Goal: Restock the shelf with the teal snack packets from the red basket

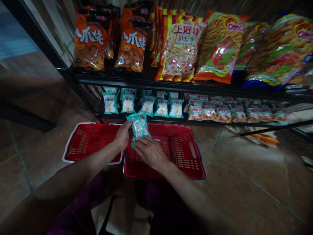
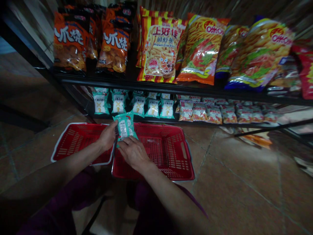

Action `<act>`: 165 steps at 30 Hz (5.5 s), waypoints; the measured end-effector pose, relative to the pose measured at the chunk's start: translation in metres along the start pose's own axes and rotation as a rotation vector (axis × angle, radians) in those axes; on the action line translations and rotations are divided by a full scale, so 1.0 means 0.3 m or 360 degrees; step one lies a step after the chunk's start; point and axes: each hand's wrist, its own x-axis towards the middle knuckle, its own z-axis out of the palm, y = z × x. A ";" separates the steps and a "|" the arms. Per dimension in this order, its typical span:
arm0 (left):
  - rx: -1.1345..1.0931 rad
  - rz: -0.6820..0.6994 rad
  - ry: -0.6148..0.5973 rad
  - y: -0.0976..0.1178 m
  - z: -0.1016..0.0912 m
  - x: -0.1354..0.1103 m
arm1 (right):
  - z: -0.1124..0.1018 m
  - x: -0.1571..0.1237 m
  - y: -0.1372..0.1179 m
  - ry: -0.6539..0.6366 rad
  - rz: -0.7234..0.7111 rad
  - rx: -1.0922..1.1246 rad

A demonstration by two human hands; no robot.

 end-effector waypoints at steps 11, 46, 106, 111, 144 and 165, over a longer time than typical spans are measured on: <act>0.0028 -0.0062 -0.0111 -0.002 0.001 -0.016 | -0.030 0.039 0.093 0.0846 0.1352 0.1633; 0.0207 -0.0109 -0.0384 -0.006 0.013 -0.058 | -0.040 0.073 0.155 0.0924 0.1782 0.2189; -0.0139 -0.0035 0.0156 0.018 -0.019 0.027 | -0.056 0.019 0.101 0.0237 0.1593 0.2258; -0.0148 0.0003 0.0196 0.022 -0.021 0.030 | -0.046 0.013 0.098 0.0241 0.1628 0.2283; -0.0013 0.0047 0.0165 0.013 -0.012 0.007 | 0.020 -0.010 0.136 0.0279 0.0503 0.0466; 0.0103 -0.0075 0.0078 0.023 0.001 -0.017 | 0.059 -0.025 0.166 0.0119 0.0396 0.0524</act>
